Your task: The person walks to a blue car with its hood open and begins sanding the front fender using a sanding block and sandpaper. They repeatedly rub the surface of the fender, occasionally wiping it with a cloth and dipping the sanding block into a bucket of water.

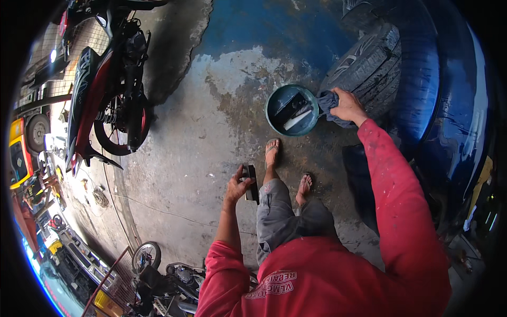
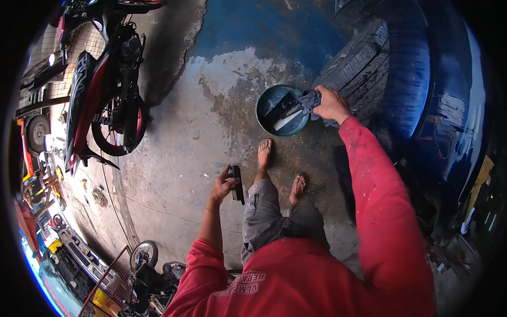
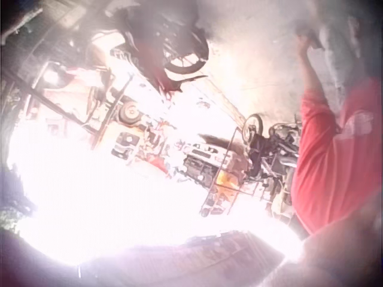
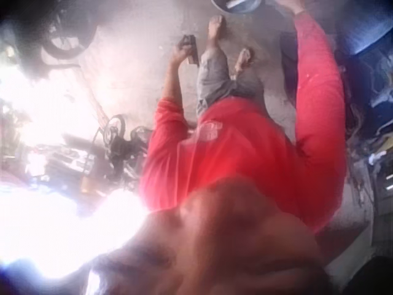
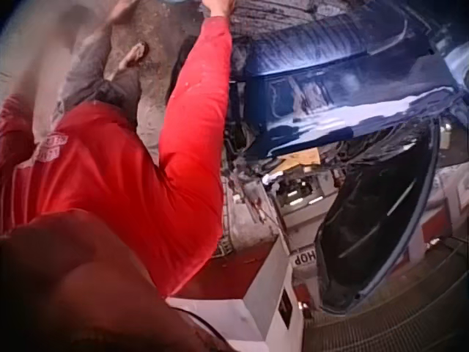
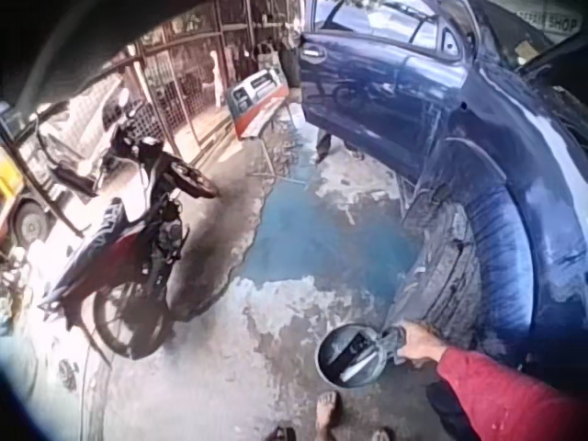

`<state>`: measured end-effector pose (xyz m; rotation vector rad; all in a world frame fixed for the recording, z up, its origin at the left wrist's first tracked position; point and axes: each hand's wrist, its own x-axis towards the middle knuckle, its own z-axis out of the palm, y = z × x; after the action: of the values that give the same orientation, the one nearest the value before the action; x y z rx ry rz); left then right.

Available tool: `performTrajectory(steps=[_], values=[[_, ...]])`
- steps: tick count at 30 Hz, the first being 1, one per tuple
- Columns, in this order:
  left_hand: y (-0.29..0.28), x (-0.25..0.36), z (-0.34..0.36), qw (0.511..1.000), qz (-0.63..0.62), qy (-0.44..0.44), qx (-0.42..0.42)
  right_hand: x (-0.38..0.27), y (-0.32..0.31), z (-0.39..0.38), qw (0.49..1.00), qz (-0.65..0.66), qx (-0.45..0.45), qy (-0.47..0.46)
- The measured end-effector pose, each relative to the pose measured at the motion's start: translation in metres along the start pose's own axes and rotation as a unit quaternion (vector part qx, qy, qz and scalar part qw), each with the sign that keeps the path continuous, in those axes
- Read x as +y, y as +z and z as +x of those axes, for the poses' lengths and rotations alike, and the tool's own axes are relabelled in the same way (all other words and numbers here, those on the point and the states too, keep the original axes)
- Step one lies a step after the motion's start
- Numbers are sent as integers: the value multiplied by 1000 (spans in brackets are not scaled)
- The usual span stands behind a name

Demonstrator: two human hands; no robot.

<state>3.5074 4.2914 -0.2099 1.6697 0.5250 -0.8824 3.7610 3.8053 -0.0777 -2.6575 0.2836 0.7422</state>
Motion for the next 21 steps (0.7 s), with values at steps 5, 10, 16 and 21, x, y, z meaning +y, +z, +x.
performTrajectory(steps=[5,10,16,21], values=[[71,68,190,992,-88,-17,-84,-6,155,45,996,-26,-77,35],[158,104,346,992,108,68,-12,17,243,123,984,-84,-147,61],[221,38,441,980,188,39,46,64,327,181,996,-8,-88,12],[233,-8,476,954,289,83,18,73,377,189,991,4,-110,73]])
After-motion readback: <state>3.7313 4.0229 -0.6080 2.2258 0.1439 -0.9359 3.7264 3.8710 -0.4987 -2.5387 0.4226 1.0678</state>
